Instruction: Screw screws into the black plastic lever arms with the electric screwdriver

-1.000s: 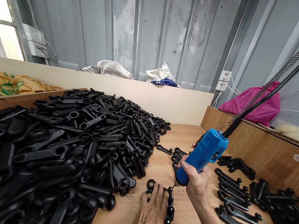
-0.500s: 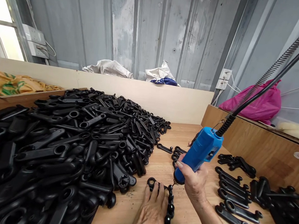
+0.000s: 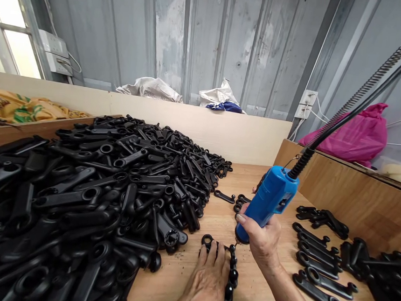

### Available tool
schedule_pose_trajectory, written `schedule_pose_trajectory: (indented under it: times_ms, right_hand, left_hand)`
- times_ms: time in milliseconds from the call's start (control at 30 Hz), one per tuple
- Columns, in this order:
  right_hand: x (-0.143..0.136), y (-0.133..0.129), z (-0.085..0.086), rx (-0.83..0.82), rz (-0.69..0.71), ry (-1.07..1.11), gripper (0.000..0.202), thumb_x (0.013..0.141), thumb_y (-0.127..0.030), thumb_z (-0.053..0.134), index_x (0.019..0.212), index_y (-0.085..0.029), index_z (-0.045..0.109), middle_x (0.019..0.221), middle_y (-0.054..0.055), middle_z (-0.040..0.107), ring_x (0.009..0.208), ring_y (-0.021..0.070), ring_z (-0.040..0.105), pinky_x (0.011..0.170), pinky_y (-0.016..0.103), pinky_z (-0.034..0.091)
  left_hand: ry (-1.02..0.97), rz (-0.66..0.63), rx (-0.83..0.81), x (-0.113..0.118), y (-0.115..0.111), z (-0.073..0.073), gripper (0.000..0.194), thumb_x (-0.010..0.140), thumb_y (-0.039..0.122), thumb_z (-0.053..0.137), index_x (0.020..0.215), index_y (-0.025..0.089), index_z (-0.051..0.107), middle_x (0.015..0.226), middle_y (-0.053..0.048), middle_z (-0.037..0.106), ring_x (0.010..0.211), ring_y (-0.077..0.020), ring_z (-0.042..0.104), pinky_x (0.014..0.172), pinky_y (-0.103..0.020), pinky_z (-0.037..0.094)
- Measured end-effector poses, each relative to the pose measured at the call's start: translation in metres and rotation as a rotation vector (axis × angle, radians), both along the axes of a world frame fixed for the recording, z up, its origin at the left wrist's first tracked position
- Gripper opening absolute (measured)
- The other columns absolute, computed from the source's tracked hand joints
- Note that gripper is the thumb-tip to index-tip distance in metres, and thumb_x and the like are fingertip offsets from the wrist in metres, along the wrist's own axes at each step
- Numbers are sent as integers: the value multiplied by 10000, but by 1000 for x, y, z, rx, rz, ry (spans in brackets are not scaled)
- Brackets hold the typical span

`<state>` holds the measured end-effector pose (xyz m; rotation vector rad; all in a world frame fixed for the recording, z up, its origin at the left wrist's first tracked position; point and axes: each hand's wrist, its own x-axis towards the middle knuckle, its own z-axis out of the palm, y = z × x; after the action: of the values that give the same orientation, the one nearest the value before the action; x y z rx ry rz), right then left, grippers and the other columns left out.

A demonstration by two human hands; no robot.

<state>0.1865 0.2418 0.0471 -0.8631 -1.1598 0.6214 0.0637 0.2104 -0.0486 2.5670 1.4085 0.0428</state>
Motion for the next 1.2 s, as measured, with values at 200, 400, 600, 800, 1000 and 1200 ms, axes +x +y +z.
schedule_pose_trajectory:
  times_ms: [200,400,600,800,1000,1200]
  right_hand:
    - [-2,-2,3,-17,54,-27,276,529,-381,766,601,-158,621,512,14,575,410,131,464,364,244,390]
    - [-3,0,-2,-12,81,-48,274,563,-390,755,625,-162,617,520,4,565,422,130,468,389,248,403]
    - [0,3,-10,-15,100,-89,269,578,-387,766,631,-162,629,556,11,587,462,139,499,429,253,425]
    - [-8,-6,-11,-34,165,-94,279,488,-316,809,625,-165,618,524,-1,580,440,141,486,418,257,417]
    - [4,-9,7,38,49,76,252,602,-385,727,656,-159,630,599,22,589,506,154,515,463,272,438]
    - [14,-8,4,4,205,114,229,614,-348,728,666,-150,626,630,28,583,531,164,526,493,292,447]
  left_hand:
    - [18,36,24,2,4,-12,645,897,423,447,1436,115,272,1477,-178,244,1366,-397,146,1086,-624,151]
    - [8,24,8,2,2,3,497,975,326,285,1417,101,321,1458,-190,283,1364,-369,185,1087,-590,201]
    - [-9,-3,25,-1,-2,7,613,916,379,486,1440,145,271,1456,-184,293,1355,-391,201,1077,-611,213]
    - [3,27,36,1,0,4,447,994,243,224,1404,125,356,1463,-178,277,1367,-357,180,1086,-599,222]
    - [28,8,-30,0,-5,20,527,966,379,349,1422,118,306,1480,-178,233,1374,-360,148,1090,-607,185]
    - [-173,30,-129,-4,-30,48,1222,619,826,584,1447,52,129,1498,-231,53,1370,-365,-77,1112,-518,-62]
